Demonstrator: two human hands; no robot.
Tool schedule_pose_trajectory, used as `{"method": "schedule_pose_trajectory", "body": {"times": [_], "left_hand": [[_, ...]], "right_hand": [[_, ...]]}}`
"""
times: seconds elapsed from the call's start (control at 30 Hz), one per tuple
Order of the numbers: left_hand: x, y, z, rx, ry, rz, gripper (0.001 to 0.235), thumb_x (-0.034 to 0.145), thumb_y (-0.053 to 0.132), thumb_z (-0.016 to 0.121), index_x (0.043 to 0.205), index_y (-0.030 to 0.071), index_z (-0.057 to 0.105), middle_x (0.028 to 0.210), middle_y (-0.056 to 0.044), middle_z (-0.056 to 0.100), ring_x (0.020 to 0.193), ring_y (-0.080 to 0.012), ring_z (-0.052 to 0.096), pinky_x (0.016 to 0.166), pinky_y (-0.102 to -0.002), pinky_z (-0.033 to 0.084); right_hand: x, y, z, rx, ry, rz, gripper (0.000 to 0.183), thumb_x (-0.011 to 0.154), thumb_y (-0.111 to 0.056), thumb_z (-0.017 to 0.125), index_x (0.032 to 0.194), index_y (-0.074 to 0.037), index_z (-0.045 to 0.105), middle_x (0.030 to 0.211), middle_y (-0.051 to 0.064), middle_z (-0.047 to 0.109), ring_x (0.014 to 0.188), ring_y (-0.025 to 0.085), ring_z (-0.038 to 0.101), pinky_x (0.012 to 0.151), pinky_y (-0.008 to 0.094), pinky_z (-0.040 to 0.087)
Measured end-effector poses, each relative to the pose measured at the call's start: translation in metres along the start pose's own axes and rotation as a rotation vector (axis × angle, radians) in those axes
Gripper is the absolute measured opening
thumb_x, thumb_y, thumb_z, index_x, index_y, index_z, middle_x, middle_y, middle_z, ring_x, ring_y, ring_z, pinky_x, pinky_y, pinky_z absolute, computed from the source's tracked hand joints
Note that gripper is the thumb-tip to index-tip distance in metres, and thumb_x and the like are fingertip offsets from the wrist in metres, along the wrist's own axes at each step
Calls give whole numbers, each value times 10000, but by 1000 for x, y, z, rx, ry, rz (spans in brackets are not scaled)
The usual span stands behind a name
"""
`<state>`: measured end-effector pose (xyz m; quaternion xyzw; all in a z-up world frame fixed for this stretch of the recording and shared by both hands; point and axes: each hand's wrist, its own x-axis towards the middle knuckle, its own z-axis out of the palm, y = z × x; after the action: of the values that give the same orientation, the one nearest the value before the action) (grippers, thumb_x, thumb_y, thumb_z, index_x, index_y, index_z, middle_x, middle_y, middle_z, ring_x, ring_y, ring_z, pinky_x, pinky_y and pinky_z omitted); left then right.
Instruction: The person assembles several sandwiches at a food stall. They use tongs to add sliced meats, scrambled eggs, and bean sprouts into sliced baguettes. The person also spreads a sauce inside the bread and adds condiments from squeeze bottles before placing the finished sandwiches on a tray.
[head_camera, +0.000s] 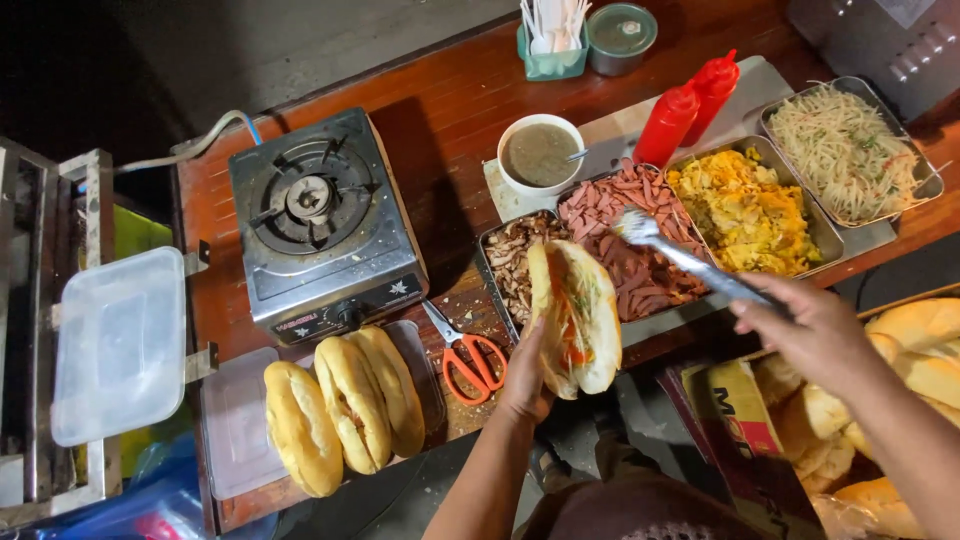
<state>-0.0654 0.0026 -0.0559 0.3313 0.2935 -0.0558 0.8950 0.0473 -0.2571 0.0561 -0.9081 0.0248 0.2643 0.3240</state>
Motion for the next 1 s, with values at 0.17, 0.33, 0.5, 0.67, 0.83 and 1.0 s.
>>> {"method": "schedule_pose_trajectory", "body": {"times": [0.17,0.33,0.5,0.67,0.83,1.0], "left_hand": [[-14,11,3,104,172,-114,755,852,552,505,1547,269,418,1613,-87,432,1472,-333,399,1185,-612,302],[-5,1,-9,85,217,-47,710,888,486,515,1552,256,411,1630,-3,394,1507,-265,367,1222,-463,295],[-5,3,-1,155,235,-75,742,871,522,509,1559,270,390,1631,-10,388,1508,-285,369,1236,-504,259],[9,-2,5,-5,-11,41,745,884,457,543,1566,219,363,1656,-48,334,1510,-297,323,1176,-599,296],[10,1,14,77,164,-116,823,778,549,605,1544,338,391,1638,-100,364,1471,-396,365,1162,-665,276],[11,3,22,22,-36,118,664,958,405,481,1561,158,353,1641,-24,348,1524,-196,311,1222,-415,262]], "right_hand": [[34,32,0,-367,72,48,433,1023,-292,587,1454,-305,554,615,55,630,408,165,493,368,260,421],[54,48,19,-404,83,21,484,975,-416,570,1442,-293,582,615,50,655,450,189,536,417,307,373],[40,33,-1,-159,72,126,514,991,-334,615,1497,-278,545,1017,116,811,396,170,407,389,295,337],[18,36,-17,415,29,100,478,993,-13,603,1471,-4,587,814,262,622,607,282,393,540,459,322],[-9,18,-9,322,-95,81,395,1008,-28,576,1397,-45,639,796,246,676,559,293,451,513,432,378],[-17,-7,8,25,-127,46,422,938,-183,672,1353,-223,742,742,99,795,542,208,563,534,336,418]]}}
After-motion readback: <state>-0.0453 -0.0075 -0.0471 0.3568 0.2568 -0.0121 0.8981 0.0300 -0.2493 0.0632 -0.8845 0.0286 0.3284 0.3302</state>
